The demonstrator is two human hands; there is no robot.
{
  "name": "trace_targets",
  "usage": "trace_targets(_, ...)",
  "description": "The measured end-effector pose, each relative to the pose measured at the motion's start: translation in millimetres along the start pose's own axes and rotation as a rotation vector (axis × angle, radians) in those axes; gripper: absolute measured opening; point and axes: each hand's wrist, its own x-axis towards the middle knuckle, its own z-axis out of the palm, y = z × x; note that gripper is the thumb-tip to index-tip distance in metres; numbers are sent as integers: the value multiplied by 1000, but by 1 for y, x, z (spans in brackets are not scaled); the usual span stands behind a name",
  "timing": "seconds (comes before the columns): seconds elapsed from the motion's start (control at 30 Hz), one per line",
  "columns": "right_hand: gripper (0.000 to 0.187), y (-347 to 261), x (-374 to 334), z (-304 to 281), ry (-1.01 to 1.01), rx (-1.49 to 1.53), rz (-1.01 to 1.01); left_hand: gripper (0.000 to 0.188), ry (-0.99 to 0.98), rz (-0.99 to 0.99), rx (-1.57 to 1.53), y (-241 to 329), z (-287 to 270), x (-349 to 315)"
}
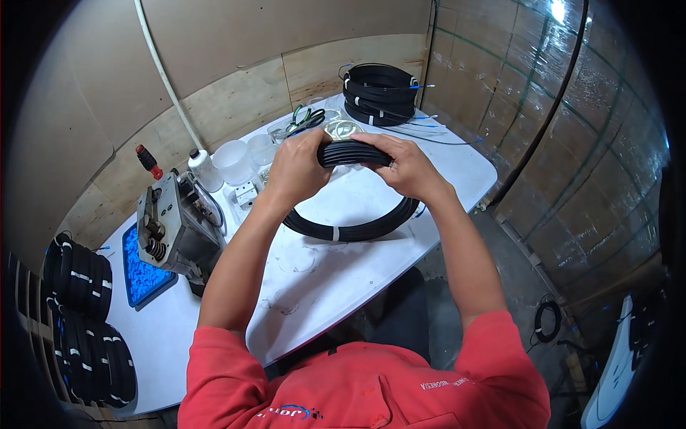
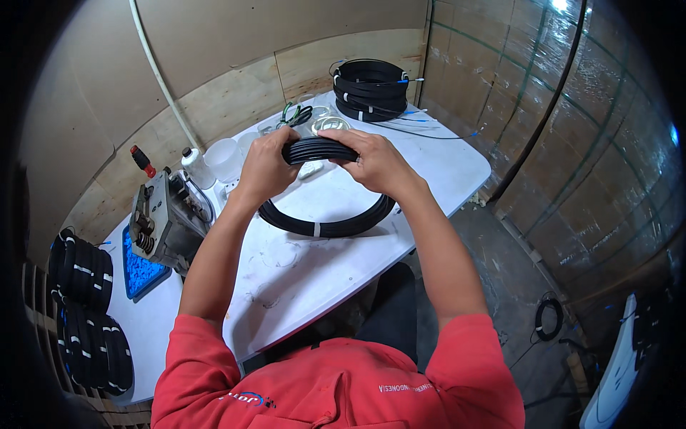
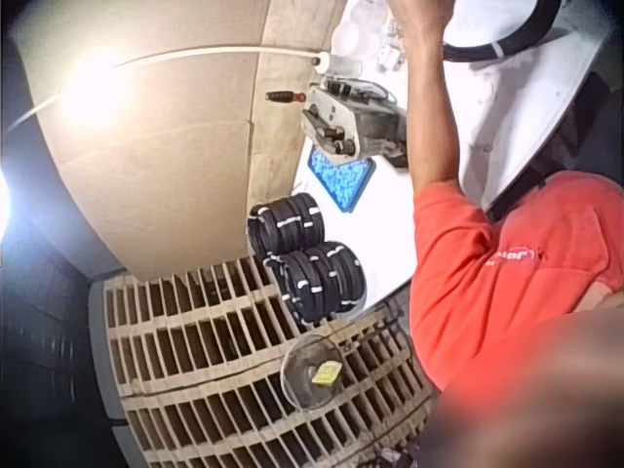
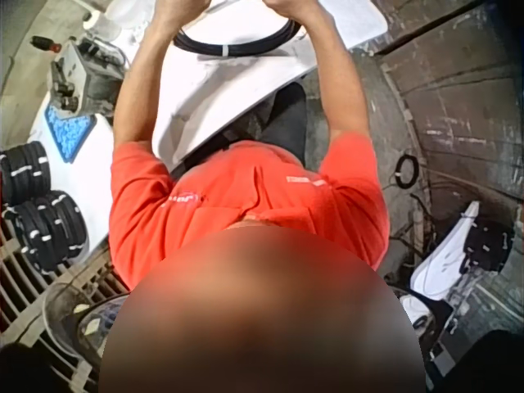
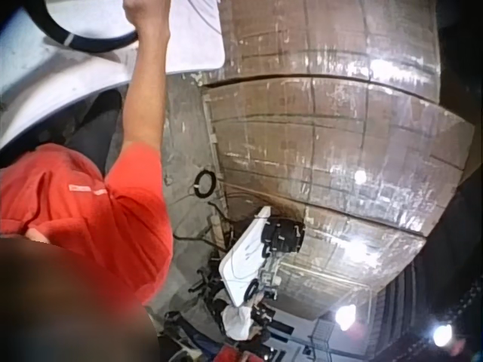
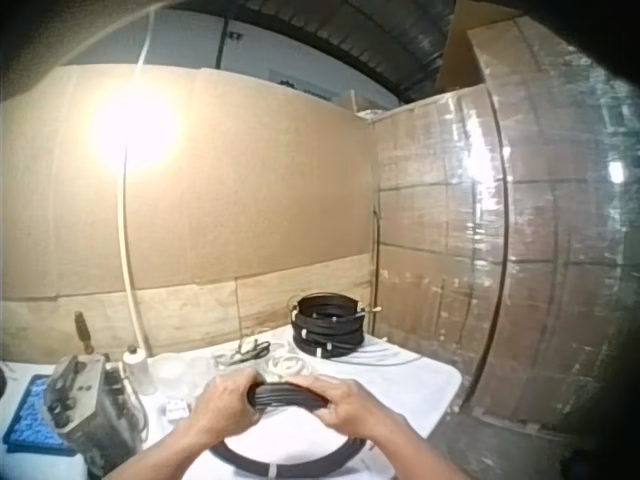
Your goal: Wrapping and securing a black wire coil with white adhesive tape at intervals.
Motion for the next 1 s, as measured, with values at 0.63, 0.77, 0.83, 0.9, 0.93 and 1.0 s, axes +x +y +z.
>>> trace_targets(0.63,55,-5,0,4,46,-9,44,34,-98,-242,-82,-3,-8,-1)
trace_targets(0.77,53,5,6,5,8,-38,69,37,-139,-236,-109,-8,-6,4)
trace_targets(0.83,52,6,9,8,30,-16,66,37,-164,-239,-94,-12,-6,5)
trace_targets(0.9,52,4,14,12,37,-28,80,38,-150,-226,-88,-22,-4,6)
trace_targets(0.93,52,3,16,14,43,-40,89,38,-165,-254,-84,-27,-3,6)
trace_targets(1.0,50,6,20,19,60,-36,82,39,-154,-248,-92,-33,-2,8)
